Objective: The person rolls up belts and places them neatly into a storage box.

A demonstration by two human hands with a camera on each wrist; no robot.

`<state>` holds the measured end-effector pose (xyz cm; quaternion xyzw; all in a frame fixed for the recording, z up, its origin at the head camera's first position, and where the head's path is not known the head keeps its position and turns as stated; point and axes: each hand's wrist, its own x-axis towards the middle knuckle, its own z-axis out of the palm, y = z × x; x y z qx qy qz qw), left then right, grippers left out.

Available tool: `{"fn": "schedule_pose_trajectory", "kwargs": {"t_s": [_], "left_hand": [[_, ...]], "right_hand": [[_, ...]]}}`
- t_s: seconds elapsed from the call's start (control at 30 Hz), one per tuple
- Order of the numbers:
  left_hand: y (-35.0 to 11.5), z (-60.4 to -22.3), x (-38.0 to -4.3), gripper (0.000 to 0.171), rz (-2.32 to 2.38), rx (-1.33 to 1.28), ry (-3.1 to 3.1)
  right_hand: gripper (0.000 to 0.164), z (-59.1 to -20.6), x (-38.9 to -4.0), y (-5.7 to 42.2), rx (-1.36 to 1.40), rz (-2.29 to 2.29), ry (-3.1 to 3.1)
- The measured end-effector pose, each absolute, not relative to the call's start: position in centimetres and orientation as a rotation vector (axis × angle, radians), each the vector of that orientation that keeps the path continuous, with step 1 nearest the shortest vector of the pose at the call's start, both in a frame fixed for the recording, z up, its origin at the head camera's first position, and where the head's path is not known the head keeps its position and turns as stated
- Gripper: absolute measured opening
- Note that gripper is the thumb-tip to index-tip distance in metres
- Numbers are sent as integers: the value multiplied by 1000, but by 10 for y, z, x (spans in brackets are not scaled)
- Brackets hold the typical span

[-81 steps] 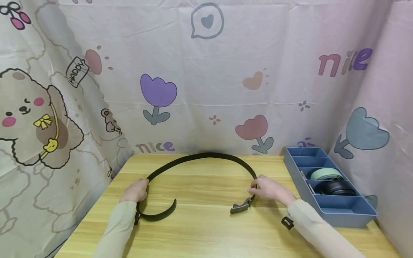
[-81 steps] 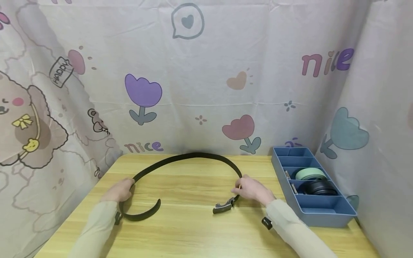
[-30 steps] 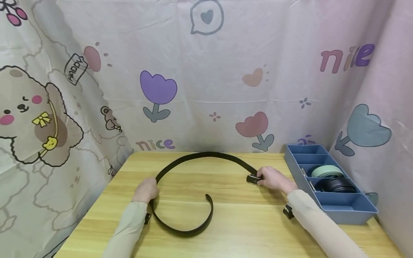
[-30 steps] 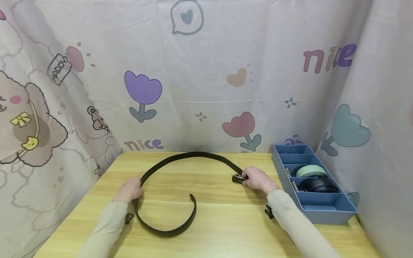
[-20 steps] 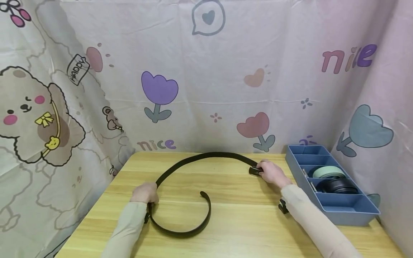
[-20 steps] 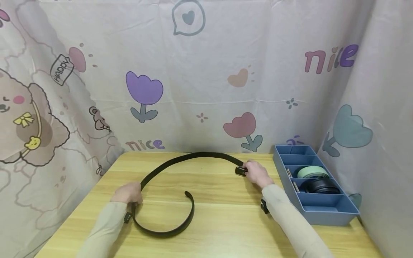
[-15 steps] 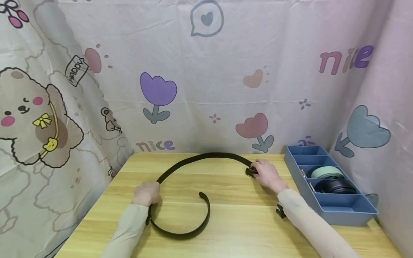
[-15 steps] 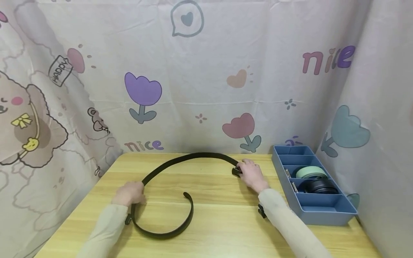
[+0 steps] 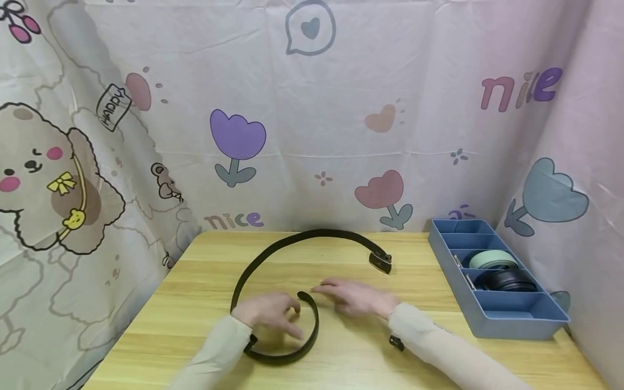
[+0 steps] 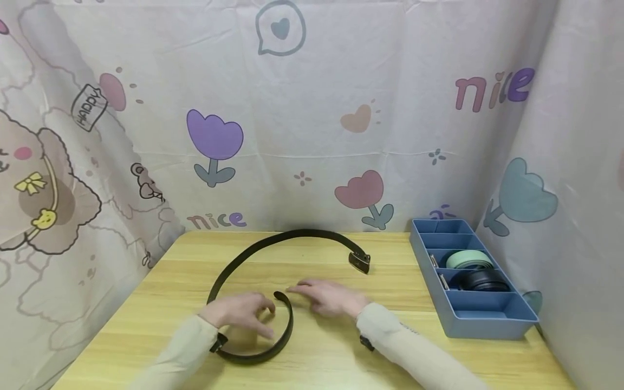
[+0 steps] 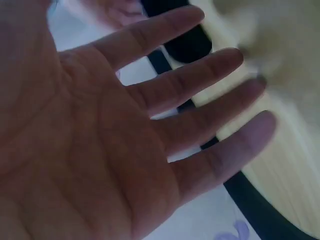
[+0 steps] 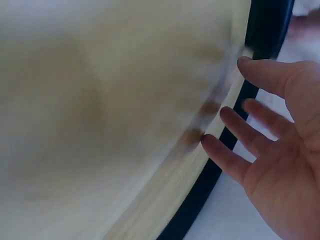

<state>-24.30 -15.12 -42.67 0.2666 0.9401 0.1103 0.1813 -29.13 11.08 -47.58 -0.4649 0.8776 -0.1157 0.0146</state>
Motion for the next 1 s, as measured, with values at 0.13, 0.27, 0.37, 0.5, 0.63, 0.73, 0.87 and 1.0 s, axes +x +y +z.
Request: {"fn": "schedule_pose_trajectory", "kwargs": {"t_s": [0.13,0.27,0.37,0.5,0.63,0.73,0.87,1.0], "left_hand": [[-135,-429,-233,79,172,830,2624],[-131,-431,-228,71,138,866,2632],[-131,-433,-227,60,167,856,2654],[-129,-436,-229,52,151,860,2704],[-116,-443,-229,57,57,860,2793],[-98,-450,-227,67,-22,874,2868],[-72,-458,-222,74,-72,950,2936],[-54,-462,-221,73,-57,990,2976]], "right_hand": [[61,-479,-284,97,-1612,-223,2701],[30,-479,-282,98,-1595,-275,2711],[19,-478,-281,106,-1487,-376,2738],[24,-478,-279,122,-1366,-450,2793],[27,-478,-278,135,-1346,-445,2864],[29,-476,-279,140,-1378,-437,2867],[30,-474,-281,144,-1410,-486,2778],[27,-472,-282,147,-1399,-542,2698]]}}
